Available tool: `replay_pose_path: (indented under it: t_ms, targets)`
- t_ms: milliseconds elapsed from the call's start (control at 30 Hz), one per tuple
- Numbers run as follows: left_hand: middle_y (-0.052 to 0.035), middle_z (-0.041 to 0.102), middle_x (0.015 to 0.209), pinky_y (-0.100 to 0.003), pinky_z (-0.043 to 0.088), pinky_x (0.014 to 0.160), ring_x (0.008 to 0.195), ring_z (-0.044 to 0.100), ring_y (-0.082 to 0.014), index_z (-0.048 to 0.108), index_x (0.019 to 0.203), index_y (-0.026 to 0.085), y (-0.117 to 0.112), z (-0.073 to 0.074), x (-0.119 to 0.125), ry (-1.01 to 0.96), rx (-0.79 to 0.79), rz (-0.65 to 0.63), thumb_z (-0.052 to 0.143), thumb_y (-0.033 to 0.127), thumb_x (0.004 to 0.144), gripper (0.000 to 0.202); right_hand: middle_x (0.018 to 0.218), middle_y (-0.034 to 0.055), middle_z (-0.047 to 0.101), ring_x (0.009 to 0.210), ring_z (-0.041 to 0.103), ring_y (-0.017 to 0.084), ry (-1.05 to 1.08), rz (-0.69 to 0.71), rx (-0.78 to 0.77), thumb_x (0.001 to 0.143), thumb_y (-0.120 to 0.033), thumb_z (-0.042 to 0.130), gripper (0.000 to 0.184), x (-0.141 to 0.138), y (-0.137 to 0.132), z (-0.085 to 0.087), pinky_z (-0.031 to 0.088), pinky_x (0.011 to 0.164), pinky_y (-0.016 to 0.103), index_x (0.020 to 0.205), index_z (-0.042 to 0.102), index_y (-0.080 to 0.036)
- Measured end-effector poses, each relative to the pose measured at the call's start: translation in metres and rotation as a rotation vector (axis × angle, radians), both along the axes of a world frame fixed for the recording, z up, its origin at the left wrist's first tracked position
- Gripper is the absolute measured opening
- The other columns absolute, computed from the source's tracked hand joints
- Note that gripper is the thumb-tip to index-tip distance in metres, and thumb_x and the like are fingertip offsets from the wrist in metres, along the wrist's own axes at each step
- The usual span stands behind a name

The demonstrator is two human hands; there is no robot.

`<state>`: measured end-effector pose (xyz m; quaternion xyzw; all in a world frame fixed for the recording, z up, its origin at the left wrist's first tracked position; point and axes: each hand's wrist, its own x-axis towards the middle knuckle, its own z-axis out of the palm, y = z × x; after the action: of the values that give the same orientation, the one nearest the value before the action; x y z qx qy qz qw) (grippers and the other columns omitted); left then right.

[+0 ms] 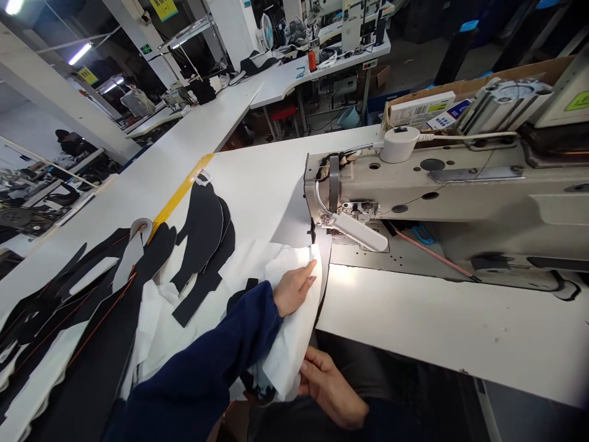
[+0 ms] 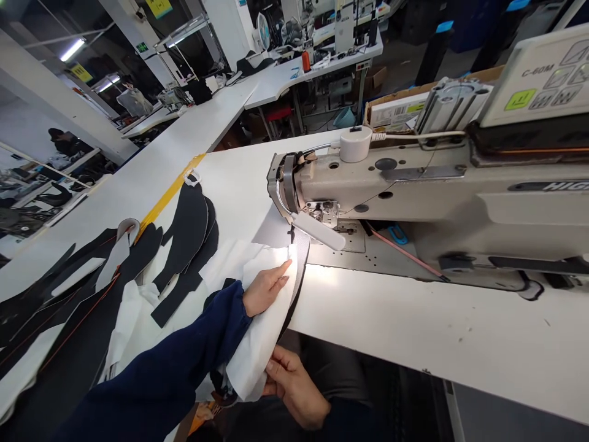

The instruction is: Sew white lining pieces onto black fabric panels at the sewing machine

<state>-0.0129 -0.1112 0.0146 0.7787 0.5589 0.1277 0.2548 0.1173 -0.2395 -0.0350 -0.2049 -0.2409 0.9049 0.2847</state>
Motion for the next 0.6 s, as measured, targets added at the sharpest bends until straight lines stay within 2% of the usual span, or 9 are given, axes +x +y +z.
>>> replay_pose_path:
  t_ms: [100,200,267,333,400,467,533,600]
  targets:
    - [-0.0066,0.062,0.091,-0.029,0.048,0.079,0.085,0.059,-0.0175,0.035,0.138,0.015,-0.004,-0.011,-0.008,-0.012,0.068,-0.017,0.028,0.027,0.094,0.047,0.066,0.0009,0.056,0.060,0.051,0.012,-0.125,-0.007,0.134,0.076,-0.054,0.064,0.040,0.000,-0.006,-0.015,0.042,0.062,0.027,0.075,0.062,-0.014]
    - [-0.0056,0.060,0.093,-0.029,0.050,0.075,0.082,0.059,-0.0170,0.032,0.140,0.019,-0.008,-0.019,-0.028,0.189,0.084,-0.113,0.027,0.018,0.091,0.049,0.067,-0.0006,0.053,0.062,0.047,0.012,-0.231,-0.013,0.263,0.081,-0.056,0.056,0.041,0.007,-0.014,-0.027,0.039,0.061,0.026,0.076,0.060,-0.015]
    - [-0.0048,0.058,0.093,-0.028,0.050,0.069,0.076,0.058,-0.0162,0.035,0.138,0.023,-0.009,-0.014,-0.039,0.377,0.048,-0.166,0.029,0.010,0.086,0.054,0.070,-0.0011,0.052,0.065,0.046,0.013,-0.282,-0.018,0.318,0.084,-0.055,0.051,0.039,0.013,-0.018,-0.029,0.039,0.063,0.027,0.080,0.058,-0.016]
    - [-0.0043,0.057,0.092,-0.028,0.049,0.067,0.076,0.056,-0.0162,0.043,0.133,0.027,-0.006,-0.001,-0.043,0.487,0.035,-0.175,0.033,0.008,0.083,0.055,0.071,-0.0012,0.051,0.067,0.046,0.014,-0.318,-0.015,0.384,0.086,-0.054,0.048,0.038,0.016,-0.020,-0.030,0.039,0.065,0.028,0.081,0.057,-0.017]
    - [-0.0059,0.055,0.100,-0.032,0.048,0.076,0.088,0.054,-0.0187,0.056,0.120,0.029,0.000,0.017,-0.037,0.475,0.107,-0.154,0.039,0.015,0.085,0.041,0.071,-0.0015,0.050,0.067,0.045,0.014,-0.362,-0.011,0.481,0.089,-0.051,0.043,0.037,0.017,-0.019,-0.028,0.039,0.066,0.028,0.079,0.055,-0.017]
    - [-0.0086,0.050,0.118,-0.038,0.043,0.089,0.106,0.048,-0.0234,0.063,0.107,0.025,0.007,0.029,-0.025,0.385,0.218,-0.147,0.047,0.029,0.086,0.027,0.069,-0.0020,0.048,0.064,0.044,0.013,-0.425,-0.005,0.615,0.092,-0.047,0.038,0.037,0.017,-0.016,-0.023,0.039,0.063,0.026,0.074,0.051,-0.018]
    - [-0.0096,0.040,0.135,-0.045,0.034,0.098,0.122,0.037,-0.0279,0.061,0.109,0.022,0.012,0.030,-0.013,0.298,0.275,-0.194,0.051,0.040,0.084,0.032,0.070,-0.0012,0.048,0.064,0.045,0.012,-0.486,0.004,0.810,0.095,-0.039,0.033,0.035,0.019,-0.009,-0.013,0.040,0.062,0.026,0.072,0.049,-0.018]
    - [-0.0088,0.040,0.138,-0.049,0.028,0.101,0.129,0.031,-0.0283,0.055,0.118,0.022,0.015,0.018,-0.008,0.258,0.254,-0.261,0.050,0.039,0.084,0.038,0.077,0.0022,0.054,0.073,0.049,0.014,-0.521,0.016,1.125,0.094,-0.028,0.033,0.028,0.021,-0.002,-0.001,0.043,0.069,0.028,0.077,0.052,-0.017]
